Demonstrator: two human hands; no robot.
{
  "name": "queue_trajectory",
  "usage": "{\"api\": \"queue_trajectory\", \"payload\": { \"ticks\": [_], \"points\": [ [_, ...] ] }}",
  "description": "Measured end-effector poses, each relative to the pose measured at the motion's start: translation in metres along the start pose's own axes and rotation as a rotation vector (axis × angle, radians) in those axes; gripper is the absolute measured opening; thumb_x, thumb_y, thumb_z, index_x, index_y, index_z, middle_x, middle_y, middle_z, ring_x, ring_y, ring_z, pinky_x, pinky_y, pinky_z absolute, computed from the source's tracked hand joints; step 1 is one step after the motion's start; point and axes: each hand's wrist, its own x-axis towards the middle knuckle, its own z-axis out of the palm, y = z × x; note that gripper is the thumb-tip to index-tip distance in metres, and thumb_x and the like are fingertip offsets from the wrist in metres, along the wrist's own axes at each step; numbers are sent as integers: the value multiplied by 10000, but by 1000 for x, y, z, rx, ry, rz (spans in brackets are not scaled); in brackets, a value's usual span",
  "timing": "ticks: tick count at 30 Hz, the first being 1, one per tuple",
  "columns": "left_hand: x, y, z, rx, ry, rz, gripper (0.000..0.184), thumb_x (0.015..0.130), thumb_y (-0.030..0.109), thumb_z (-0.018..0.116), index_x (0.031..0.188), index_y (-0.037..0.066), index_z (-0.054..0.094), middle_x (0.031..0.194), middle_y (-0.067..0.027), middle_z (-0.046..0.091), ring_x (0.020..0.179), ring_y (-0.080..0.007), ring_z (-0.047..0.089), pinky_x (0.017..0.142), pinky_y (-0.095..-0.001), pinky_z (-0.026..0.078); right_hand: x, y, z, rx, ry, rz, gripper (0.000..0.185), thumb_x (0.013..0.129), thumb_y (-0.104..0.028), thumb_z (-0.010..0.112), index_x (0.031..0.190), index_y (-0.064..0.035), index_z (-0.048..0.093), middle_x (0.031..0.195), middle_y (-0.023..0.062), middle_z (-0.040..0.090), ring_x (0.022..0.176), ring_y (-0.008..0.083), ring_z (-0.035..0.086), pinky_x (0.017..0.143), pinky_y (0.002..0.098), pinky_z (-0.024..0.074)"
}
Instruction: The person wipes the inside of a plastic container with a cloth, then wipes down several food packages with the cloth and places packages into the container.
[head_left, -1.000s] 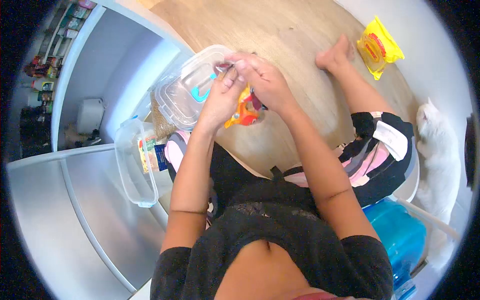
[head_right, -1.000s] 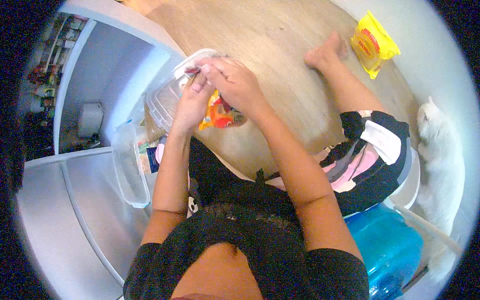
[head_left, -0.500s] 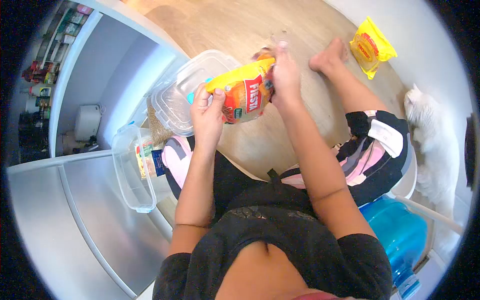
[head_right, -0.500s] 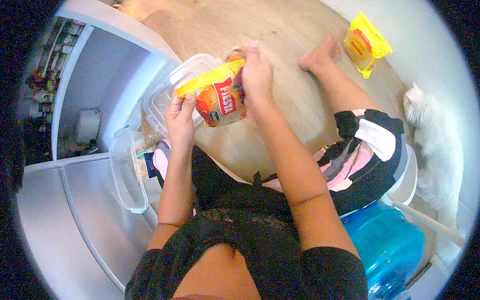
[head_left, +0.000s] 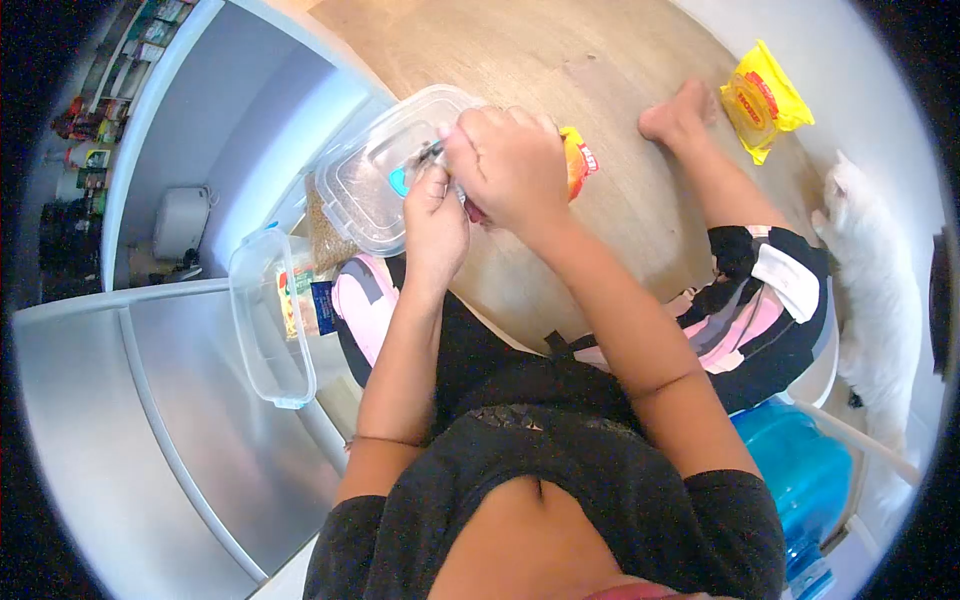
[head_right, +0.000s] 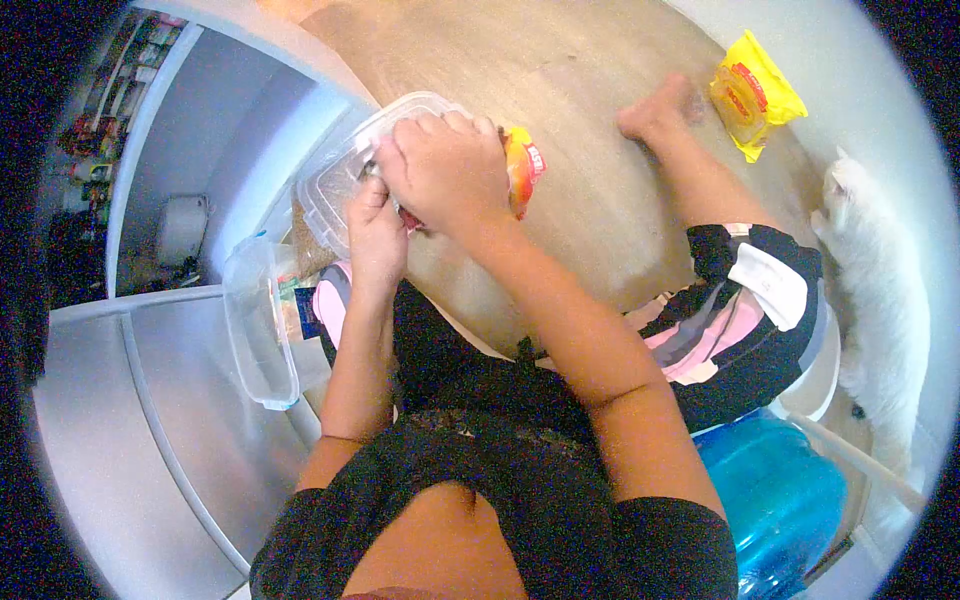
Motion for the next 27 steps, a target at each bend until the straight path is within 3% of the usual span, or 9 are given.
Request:
{"api": "queue_trajectory", "payload": {
  "ticks": [1,5,11,17,19,20,22,25,27],
  "points": [
    [-1,-2,-3,64,-46,19,142,888,52,442,858,-8,568,830,-30,526,707,-92,501,593,-228,424,-2,6,1,38,-34,35,239,811,-275,499,706,-87,605,748,101,619,654,277,542,605,388,393],
    [1,-12,3,52,-104,122,121,888,59,462,874,-17,555,823,-30,519,711,-82,492,596,-225,418,-8,34,-5,-58,-19,-58,286,835,-283,479,675,-82,606,646,116,593,602,295,541,580,416,390],
    [0,-11,11,-150,-165,-95,130,897,82,470,893,-4,567,790,-15,542,703,-59,495,633,-216,418,-15,88,-17,-92,-155,275,425,882,-367,391,689,-72,628,661,140,614,575,331,593,527,457,444],
    [-2,6,20,-276,-167,-128,149,911,103,451,913,2,559,797,-1,569,711,-54,513,635,-210,426,-4,108,-42,-116,67,406,505,913,-389,333,718,-14,610,646,185,593,635,324,607,566,418,454],
    [-2,13,17,-325,-193,-181,162,918,109,438,938,-2,554,822,-4,574,713,-55,515,642,-212,432,6,88,-60,220,63,487,387,909,-304,403,750,-35,631,661,133,616,627,296,585,645,388,433],
    [-2,12,17,-325,-190,-184,162,918,109,438,938,-2,554,822,-4,574,713,-55,515,642,-212,432,7,81,-53,221,59,487,387,909,-304,403,750,-35,631,661,133,616,627,296,585,645,388,433],
    [1,11,19,-120,-244,-82,177,922,117,433,964,-7,553,854,-20,577,743,-62,532,662,-219,443,9,63,-31,177,170,-284,414,896,-358,402,710,-54,613,630,153,588,648,309,595,603,376,444],
    [3,16,20,-155,-254,-74,199,912,150,472,1033,14,553,933,-28,599,848,-111,558,816,-261,431,-2,31,-19,-91,-54,-38,379,883,-360,421,700,-81,601,648,148,590,619,312,581,579,394,439],
    [3,18,19,-161,-253,-17,193,905,159,493,1023,22,560,926,-20,594,841,-103,550,809,-251,424,1,30,-14,-30,19,72,397,889,-366,413,688,-73,588,656,150,590,618,318,578,571,401,435]
  ]
}}
